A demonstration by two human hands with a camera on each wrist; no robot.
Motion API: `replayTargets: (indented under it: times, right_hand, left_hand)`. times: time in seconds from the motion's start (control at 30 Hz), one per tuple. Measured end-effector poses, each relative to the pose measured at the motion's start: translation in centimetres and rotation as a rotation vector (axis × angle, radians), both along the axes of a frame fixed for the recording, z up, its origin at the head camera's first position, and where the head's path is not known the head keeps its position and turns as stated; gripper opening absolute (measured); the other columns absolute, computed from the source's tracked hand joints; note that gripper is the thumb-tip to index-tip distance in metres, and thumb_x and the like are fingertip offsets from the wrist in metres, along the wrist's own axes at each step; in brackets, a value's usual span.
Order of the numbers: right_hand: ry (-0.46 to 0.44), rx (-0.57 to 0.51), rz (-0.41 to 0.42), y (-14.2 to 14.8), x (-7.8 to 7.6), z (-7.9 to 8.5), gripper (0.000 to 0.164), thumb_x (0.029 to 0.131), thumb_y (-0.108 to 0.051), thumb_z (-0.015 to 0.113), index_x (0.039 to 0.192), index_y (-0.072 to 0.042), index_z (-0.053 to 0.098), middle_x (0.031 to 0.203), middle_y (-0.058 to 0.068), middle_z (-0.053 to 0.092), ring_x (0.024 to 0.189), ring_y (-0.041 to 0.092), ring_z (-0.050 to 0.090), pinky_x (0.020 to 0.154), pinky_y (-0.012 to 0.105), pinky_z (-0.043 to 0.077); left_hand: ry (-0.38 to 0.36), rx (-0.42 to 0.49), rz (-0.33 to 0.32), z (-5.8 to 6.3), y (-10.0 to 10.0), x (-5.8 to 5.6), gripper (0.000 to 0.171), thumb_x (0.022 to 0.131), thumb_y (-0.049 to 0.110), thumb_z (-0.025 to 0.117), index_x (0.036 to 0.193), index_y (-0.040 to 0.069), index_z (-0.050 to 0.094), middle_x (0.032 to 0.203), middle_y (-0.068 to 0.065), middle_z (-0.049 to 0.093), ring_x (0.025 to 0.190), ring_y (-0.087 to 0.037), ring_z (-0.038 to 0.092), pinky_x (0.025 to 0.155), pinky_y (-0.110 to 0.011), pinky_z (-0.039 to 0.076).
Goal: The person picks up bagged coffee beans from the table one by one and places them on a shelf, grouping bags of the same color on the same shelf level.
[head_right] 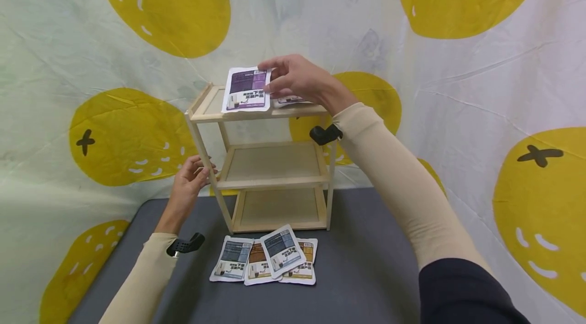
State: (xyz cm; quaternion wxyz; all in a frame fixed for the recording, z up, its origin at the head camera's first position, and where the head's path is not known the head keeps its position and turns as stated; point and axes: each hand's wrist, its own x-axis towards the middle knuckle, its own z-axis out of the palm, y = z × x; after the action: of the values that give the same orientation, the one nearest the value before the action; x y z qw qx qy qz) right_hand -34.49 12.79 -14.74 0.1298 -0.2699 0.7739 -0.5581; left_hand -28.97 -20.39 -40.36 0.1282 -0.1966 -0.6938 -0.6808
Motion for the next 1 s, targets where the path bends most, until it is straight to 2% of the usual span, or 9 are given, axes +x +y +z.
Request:
replayTargets:
  times: [0.13,0.4,0.53,0.63,0.73,0.83,0.93,1.0]
  right_hand:
    - [-0.031,0.017,-0.027,-0.3,-0.4,0.0,0.06,0.097,0.0,0.065,0.152,-0.009,0.045,0.121,0.017,0.058,0.106,0.027,0.063,0.096,0.036,0.056]
    - [-0.046,0.062,-0.123,-1.3,-0.9,-0.1,0.061,0.099,0.0,0.062,0.155,-0.008,0.04,0.127,0.016,0.055,0.11,0.026,0.061,0.095,0.031,0.056]
    - [-0.044,0.082,-0.161,-1.7,-0.9,-0.1,0.062,0.099,-0.002,0.063,0.156,-0.007,0.039,0.132,0.016,0.054,0.114,0.025,0.06,0.096,0.03,0.055]
    - [-0.019,0.122,-0.179,-1.6,-0.8,-0.1,0.064,0.098,-0.004,0.064,0.157,-0.007,0.037,0.144,0.015,0.052,0.12,0.025,0.06,0.101,0.029,0.052]
    - [0.024,0.174,-0.192,-1.1,-0.6,-0.1,0.065,0.098,-0.007,0.065,0.157,-0.007,0.037,0.153,0.014,0.047,0.127,0.024,0.058,0.106,0.031,0.048]
    - [0.081,0.214,-0.202,-0.5,-0.2,0.0,0.064,0.098,-0.011,0.066,0.156,-0.007,0.039,0.153,0.013,0.047,0.131,0.023,0.056,0.11,0.033,0.045]
    - [0.116,0.207,-0.189,0.0,0.1,0.1,0.064,0.098,-0.013,0.068,0.155,-0.007,0.04,0.151,0.014,0.05,0.13,0.022,0.055,0.109,0.033,0.046]
    - [0.104,0.147,-0.156,0.2,0.3,0.2,0.062,0.099,-0.01,0.065,0.155,-0.004,0.039,0.15,0.016,0.05,0.129,0.025,0.056,0.107,0.034,0.048]
  left_hand:
    - [-0.002,0.0,-0.006,-0.2,0.0,0.0,0.038,0.104,0.016,0.059,0.138,0.001,0.049,0.12,-0.023,0.06,0.112,-0.037,0.064,0.087,-0.028,0.057]
    - [-0.001,-0.004,0.0,-0.2,0.1,-0.2,0.042,0.103,0.019,0.06,0.139,0.0,0.048,0.121,-0.025,0.058,0.113,-0.04,0.062,0.087,-0.027,0.057]
    - [0.001,0.014,-0.005,-0.1,0.3,-0.2,0.042,0.103,0.017,0.061,0.138,-0.002,0.048,0.117,-0.017,0.062,0.112,-0.04,0.063,0.086,-0.028,0.057]
    - [0.003,0.029,-0.012,-0.2,0.3,-0.2,0.04,0.103,0.015,0.061,0.137,-0.001,0.049,0.114,-0.011,0.064,0.11,-0.039,0.064,0.086,-0.029,0.058]
    - [0.003,0.034,-0.02,-0.2,0.3,-0.2,0.04,0.103,0.016,0.061,0.137,-0.001,0.049,0.115,-0.012,0.064,0.11,-0.039,0.064,0.086,-0.029,0.058]
    - [-0.001,0.025,-0.017,-0.2,0.3,-0.1,0.04,0.103,0.017,0.061,0.138,0.0,0.049,0.115,-0.012,0.063,0.111,-0.039,0.064,0.086,-0.029,0.058]
    - [-0.006,0.013,-0.008,-0.2,0.3,-0.1,0.04,0.103,0.018,0.06,0.138,0.001,0.049,0.116,-0.012,0.063,0.112,-0.039,0.063,0.087,-0.028,0.057]
    - [-0.003,0.005,-0.002,-0.1,0.3,-0.1,0.04,0.103,0.018,0.06,0.138,0.001,0.049,0.117,-0.015,0.062,0.112,-0.039,0.064,0.087,-0.028,0.057]
